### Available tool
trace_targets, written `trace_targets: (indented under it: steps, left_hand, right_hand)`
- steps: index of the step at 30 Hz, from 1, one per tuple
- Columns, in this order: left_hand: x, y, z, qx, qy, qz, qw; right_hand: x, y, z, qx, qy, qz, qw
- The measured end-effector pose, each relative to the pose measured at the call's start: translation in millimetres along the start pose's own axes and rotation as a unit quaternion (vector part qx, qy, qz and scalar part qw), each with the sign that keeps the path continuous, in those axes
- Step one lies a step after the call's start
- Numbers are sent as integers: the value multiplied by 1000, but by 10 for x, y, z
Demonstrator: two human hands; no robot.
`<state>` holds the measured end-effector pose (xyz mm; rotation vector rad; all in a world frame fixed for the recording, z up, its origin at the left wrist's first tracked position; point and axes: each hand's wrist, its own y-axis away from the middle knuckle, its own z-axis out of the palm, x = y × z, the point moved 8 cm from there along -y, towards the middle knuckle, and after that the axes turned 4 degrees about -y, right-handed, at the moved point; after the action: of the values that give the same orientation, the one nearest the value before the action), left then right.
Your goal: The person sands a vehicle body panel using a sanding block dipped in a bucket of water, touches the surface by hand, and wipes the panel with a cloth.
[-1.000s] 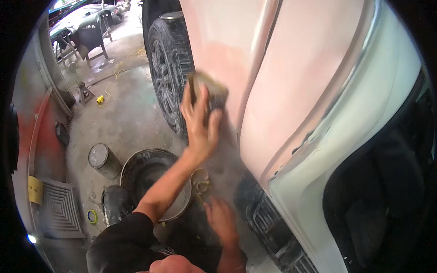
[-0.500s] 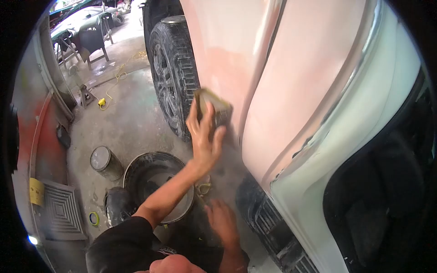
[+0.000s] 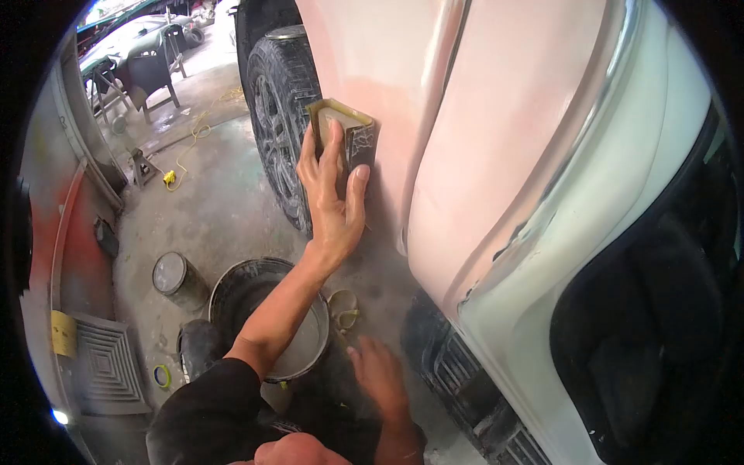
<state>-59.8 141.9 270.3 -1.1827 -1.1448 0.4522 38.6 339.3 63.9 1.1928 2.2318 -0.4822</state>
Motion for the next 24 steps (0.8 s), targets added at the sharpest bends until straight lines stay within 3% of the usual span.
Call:
trace_targets:
  steps: [4,7,10,16,20,24]
  left_hand:
    - [44,283,-3,-7,2,10,1000]
    - [-5,-67,-12,1,11,-7,1000]
    - [-6,115,13,-10,-1,-2,1000]
    - [37,-164,-44,-11,-9,-7,1000]
    - [4,308,14,-22,-4,-2,1000]
    - [-19,-95,-16,16,5,0,1000]
  right_hand:
    - [19,-38,11,0,9,-12,1000]
    - [-14,-13,-12,12,14,-4,1000]
    - [28,4,-11,46,8,-51,998]
    - [-43,-10,-18,11,1,-12,1000]
    - [6,23,0,10,17,-21,1000]
    - [-31,9,-46,18,15,-4,1000]
